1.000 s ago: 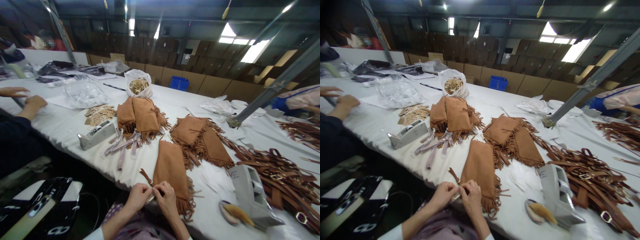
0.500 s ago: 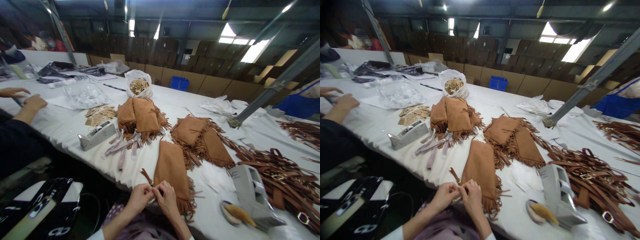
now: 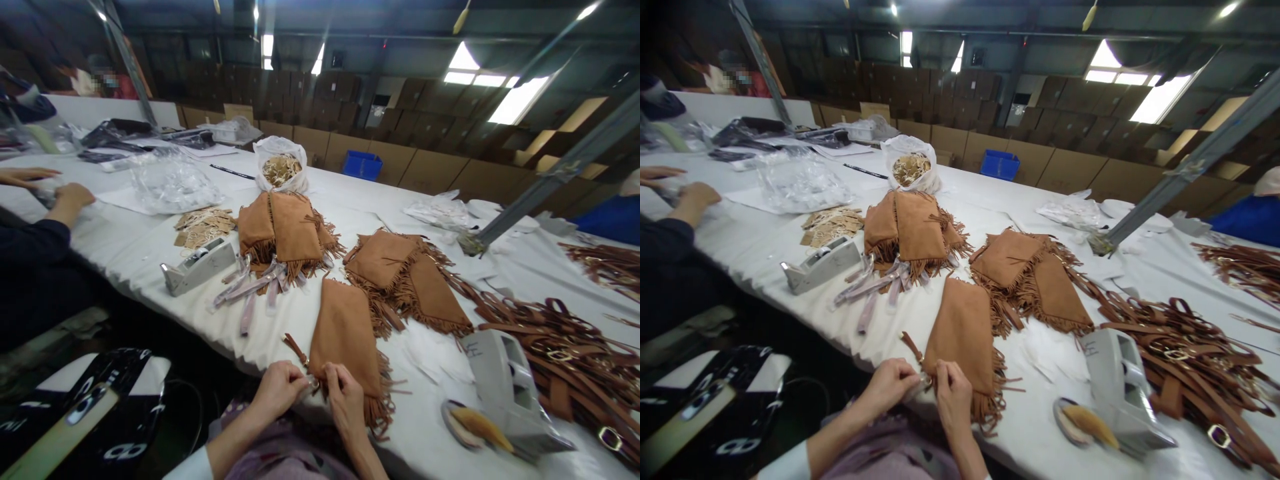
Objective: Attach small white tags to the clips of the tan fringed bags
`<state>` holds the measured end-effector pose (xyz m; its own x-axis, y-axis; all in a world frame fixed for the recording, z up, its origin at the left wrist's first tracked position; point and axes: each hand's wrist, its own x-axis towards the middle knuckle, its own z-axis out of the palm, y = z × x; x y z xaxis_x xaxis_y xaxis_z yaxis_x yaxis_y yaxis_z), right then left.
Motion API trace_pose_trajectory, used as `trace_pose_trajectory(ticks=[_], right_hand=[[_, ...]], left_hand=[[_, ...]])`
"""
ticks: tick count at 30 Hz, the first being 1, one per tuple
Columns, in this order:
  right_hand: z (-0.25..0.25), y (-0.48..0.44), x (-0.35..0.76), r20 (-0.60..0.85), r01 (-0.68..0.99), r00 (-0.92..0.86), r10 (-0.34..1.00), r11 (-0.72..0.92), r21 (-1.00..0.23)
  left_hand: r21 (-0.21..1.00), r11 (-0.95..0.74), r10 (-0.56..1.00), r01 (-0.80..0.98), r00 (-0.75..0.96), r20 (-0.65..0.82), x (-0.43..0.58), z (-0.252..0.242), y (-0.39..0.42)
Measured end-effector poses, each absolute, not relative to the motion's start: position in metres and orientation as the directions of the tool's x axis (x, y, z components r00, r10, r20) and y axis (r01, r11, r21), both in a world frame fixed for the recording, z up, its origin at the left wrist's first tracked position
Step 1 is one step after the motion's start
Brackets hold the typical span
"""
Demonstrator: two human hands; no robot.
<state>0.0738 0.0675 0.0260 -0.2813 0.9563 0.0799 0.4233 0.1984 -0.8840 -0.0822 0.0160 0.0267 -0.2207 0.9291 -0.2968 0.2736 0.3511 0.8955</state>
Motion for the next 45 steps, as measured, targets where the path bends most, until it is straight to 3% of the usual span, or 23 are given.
trace_pose_trajectory(ticks=[3, 6, 11, 16, 20, 22, 27, 31, 35, 40, 42, 45], right_hand=[[0.018, 0.047, 0.083, -0.165, 0.354, -0.209, 0.964, -0.083, -0.932], [0.006, 0.029, 0.080, -0.427, 0.212, -0.333, 0.840, -0.375, -0.903], [0.012, 0.027, 0.057, -0.524, -0.090, -0.490, 0.697, -0.638, -0.765], [0.024, 0.036, 0.046, -0.566, -0.108, -0.451, 0.690, -0.672, -0.733], [0.023, 0.038, 0.044, -0.574, -0.112, -0.427, 0.698, -0.671, -0.733], [0.023, 0.037, 0.043, -0.573, -0.129, -0.394, 0.719, -0.660, -0.740], [0.020, 0.035, 0.036, -0.585, -0.141, -0.320, 0.745, -0.648, -0.748], [0.018, 0.035, 0.032, -0.613, -0.124, -0.315, 0.724, -0.672, -0.730], [0.024, 0.038, 0.032, -0.641, -0.138, -0.323, 0.696, -0.705, -0.696], [0.031, 0.039, 0.033, -0.662, -0.150, -0.344, 0.666, -0.735, -0.661], [0.031, 0.039, 0.033, -0.658, -0.163, -0.346, 0.668, -0.734, -0.659], [0.031, 0.040, 0.033, -0.647, -0.165, -0.367, 0.668, -0.731, -0.662]], left_hand=[[0.914, 0.351, 0.934, 0.205, -0.149, -0.325, -0.091, 0.034, 0.021], [0.931, 0.324, 0.946, 0.167, -0.073, -0.316, -0.096, 0.035, 0.025], [0.946, 0.304, 0.952, 0.113, -0.013, -0.305, -0.099, 0.034, 0.027], [0.944, 0.313, 0.950, 0.107, -0.053, -0.309, -0.113, 0.040, 0.012], [0.888, 0.459, 0.861, -0.003, 0.245, -0.445, -0.122, 0.040, -0.019], [0.847, 0.525, 0.822, -0.084, 0.309, -0.479, -0.129, 0.038, -0.039], [0.773, 0.616, 0.777, -0.154, 0.282, -0.563, -0.167, 0.031, -0.097], [0.743, 0.669, 0.732, -0.022, 0.187, -0.655, -0.197, 0.028, -0.123], [0.821, 0.504, 0.863, 0.268, -0.128, -0.488, -0.193, 0.037, -0.094], [0.889, 0.289, 0.957, 0.354, -0.093, -0.274, -0.149, 0.059, -0.033], [0.916, 0.299, 0.953, 0.268, -0.033, -0.302, -0.133, 0.057, -0.019], [0.900, 0.433, 0.900, -0.039, 0.080, -0.429, -0.117, 0.042, -0.011]])
